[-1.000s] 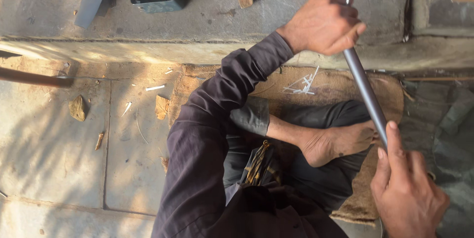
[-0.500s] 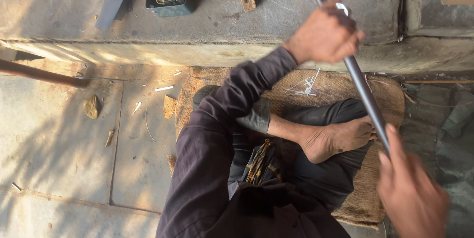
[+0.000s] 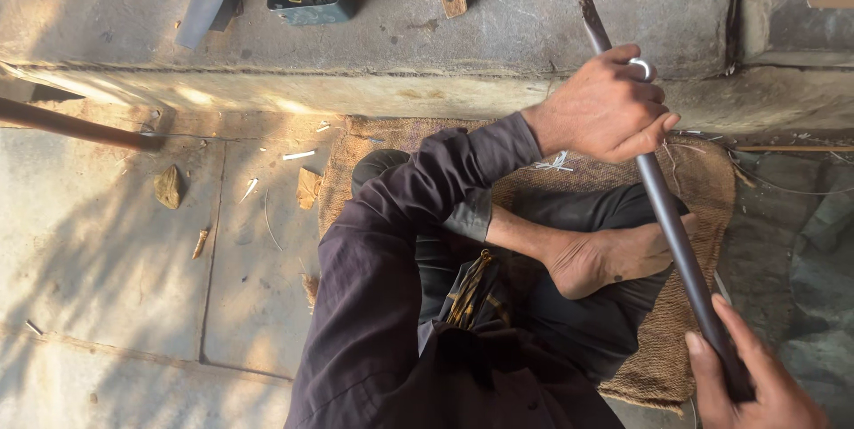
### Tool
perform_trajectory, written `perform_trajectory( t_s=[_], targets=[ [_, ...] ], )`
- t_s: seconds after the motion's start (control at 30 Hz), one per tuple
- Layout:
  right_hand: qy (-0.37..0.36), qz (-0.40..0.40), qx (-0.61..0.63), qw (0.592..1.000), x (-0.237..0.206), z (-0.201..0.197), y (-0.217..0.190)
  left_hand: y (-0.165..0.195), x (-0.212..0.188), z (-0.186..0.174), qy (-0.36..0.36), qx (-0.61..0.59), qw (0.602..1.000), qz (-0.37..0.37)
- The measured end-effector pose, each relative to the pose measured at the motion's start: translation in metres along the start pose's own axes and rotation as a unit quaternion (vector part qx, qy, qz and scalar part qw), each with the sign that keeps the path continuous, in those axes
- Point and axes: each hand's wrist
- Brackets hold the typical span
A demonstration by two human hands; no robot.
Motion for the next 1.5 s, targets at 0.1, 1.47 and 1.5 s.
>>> perform_trajectory(
  t_s=[0.1, 1.47, 1.5],
  targets=[
    [0.023, 0.022, 0.006, 0.999, 0.009, 0.003, -0.017, -0.01, 0.0, 0.002, -0.001, -0.001, 1.0, 0.015],
    [0.103, -0.152, 0.018, 0.983, 0.074, 0.073, -0.09, -0.106, -0.023, -0.02, -0.063, 0.092, 0.993, -0.027],
    [0.096, -0.148, 0.034, 0.984, 0.084, 0.079, -0.098, -0.123, -0.022, -0.026, -0.063, 0.099, 0.993, -0.028]
  ],
)
Point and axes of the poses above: each hand's wrist, its own x-axis towards the middle knuckle, its own z-axis out of the palm, y = z × x, and after that the axes turned 9 degrees about y, right-handed
